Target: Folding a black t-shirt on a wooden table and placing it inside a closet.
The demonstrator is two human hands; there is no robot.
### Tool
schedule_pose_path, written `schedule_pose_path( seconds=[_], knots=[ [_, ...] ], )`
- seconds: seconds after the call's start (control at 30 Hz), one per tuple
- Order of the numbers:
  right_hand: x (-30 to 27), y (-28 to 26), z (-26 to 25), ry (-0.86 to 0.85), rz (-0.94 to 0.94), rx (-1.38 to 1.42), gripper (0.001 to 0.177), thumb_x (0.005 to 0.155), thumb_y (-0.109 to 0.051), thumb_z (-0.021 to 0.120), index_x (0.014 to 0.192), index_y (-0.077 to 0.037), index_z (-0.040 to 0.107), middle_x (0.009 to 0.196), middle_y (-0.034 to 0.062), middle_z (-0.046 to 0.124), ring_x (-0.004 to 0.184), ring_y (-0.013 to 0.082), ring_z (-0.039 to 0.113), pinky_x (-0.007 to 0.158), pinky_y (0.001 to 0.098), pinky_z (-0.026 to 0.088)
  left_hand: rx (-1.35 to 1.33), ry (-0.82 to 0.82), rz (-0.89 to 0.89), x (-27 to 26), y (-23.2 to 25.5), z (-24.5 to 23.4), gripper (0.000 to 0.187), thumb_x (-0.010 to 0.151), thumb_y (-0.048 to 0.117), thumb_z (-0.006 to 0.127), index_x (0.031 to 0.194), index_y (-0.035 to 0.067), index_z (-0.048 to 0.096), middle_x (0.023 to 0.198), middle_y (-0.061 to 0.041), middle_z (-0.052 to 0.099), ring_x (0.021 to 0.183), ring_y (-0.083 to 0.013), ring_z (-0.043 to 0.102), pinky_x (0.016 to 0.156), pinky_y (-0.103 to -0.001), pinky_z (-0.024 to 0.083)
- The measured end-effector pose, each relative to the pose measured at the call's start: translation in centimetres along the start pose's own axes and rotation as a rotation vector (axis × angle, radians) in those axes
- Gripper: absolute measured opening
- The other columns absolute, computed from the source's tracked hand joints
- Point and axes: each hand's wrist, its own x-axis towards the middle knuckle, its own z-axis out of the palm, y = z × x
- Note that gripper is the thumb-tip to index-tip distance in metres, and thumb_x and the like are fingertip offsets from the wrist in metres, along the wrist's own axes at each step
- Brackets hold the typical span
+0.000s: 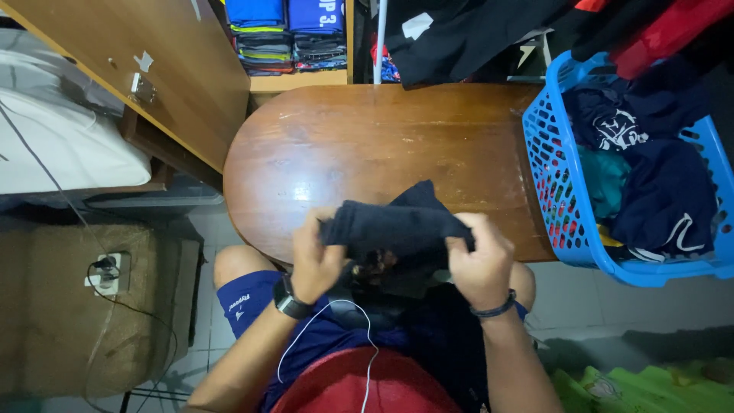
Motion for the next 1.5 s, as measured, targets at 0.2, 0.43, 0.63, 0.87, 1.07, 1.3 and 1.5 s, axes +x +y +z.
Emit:
schedule_pose_path(
  seconds=[0.2, 0.43, 0.63, 0.87, 1.07, 1.3, 1.5],
  knots=[
    [1.8, -5.6, -1.6, 0.023, -0.107, 0.285, 0.011, 0.091, 0.001, 0.064, 0.097, -0.007, 0.065, 0.091, 0.0076, 0.075, 0.080, 0.0301, 0.074, 0.073, 0.0365, 0.058, 0.481, -0.305, 0.273, -1.8, -0.6, 2.7, 0.039, 0.089, 0.015, 0.074, 0.122, -0.003, 0.063, 0.095, -0.025, 0.072, 0.070, -0.0426, 0.070, 0.061, -0.051, 0.056],
    [1.4, -7.2, -2.8, 0.115, -0.340, 0.430, 0.008, 0.093, 0.006, 0.063, 0.088, 0.002, 0.059, 0.081, 0.0173, 0.076, 0.062, 0.0280, 0.073, 0.063, 0.0361, 0.060, 0.502, -0.212, 0.208, 1.1, -4.7, 1.8, 0.009, 0.089, 0.016, 0.056, 0.082, 0.016, 0.062, 0.075, -0.001, 0.050, 0.069, -0.0301, 0.056, 0.069, -0.034, 0.048],
    [0.8, -2.1, -5.9, 0.077, -0.339, 0.364, 0.013, 0.093, -0.007, 0.062, 0.103, -0.004, 0.054, 0.096, 0.0300, 0.070, 0.085, 0.0377, 0.074, 0.076, 0.0423, 0.060, 0.370, -0.087, 0.192, 3.2, -4.4, 1.0, 0.006, 0.069, 0.008, 0.064, 0.073, 0.005, 0.062, 0.100, -0.011, 0.060, 0.091, -0.0322, 0.057, 0.079, -0.041, 0.044],
    [3.7, 1.7, -11.2, 0.611, -0.372, -0.057, 0.011, 0.120, 0.004, 0.053, 0.109, 0.003, 0.050, 0.094, 0.0271, 0.058, 0.080, 0.0425, 0.061, 0.082, 0.0518, 0.050, 0.012, -0.293, 0.240, 3.5, 2.8, -2.3, 0.014, 0.086, 0.008, 0.054, 0.096, 0.013, 0.063, 0.091, -0.005, 0.065, 0.078, -0.0293, 0.058, 0.075, -0.038, 0.048],
    [3.0, 6.3, -12.2, 0.596, -0.362, -0.115, 0.008, 0.120, 0.003, 0.050, 0.112, 0.005, 0.052, 0.099, 0.0283, 0.059, 0.084, 0.0431, 0.060, 0.085, 0.0524, 0.050, 0.573, -0.024, 0.520, 4.1, -2.2, -7.2, 0.028, 0.072, 0.006, 0.063, 0.094, 0.020, 0.074, 0.094, -0.001, 0.067, 0.086, -0.0281, 0.066, 0.079, -0.041, 0.054],
    [-0.3, 13.9, -13.1, 0.586, -0.329, -0.213, 0.009, 0.120, 0.002, 0.048, 0.116, 0.007, 0.053, 0.104, 0.0297, 0.059, 0.090, 0.0439, 0.060, 0.089, 0.0531, 0.049, 1.004, 0.036, 0.493, 5.4, -1.7, -13.0, 0.015, 0.078, 0.002, 0.068, 0.087, 0.014, 0.068, 0.086, -0.006, 0.062, 0.079, -0.0316, 0.065, 0.076, -0.042, 0.053],
    [-3.6, 23.8, -10.7, 0.572, -0.304, -0.281, 0.012, 0.120, 0.001, 0.046, 0.119, 0.009, 0.055, 0.108, 0.0310, 0.060, 0.095, 0.0446, 0.060, 0.093, 0.0537, 0.049, 0.942, 0.154, 0.353, 3.0, -1.1, -15.6, 0.019, 0.094, -0.001, 0.059, 0.106, 0.013, 0.064, 0.094, -0.006, 0.060, 0.079, -0.0377, 0.066, 0.068, -0.046, 0.054]
  ],
)
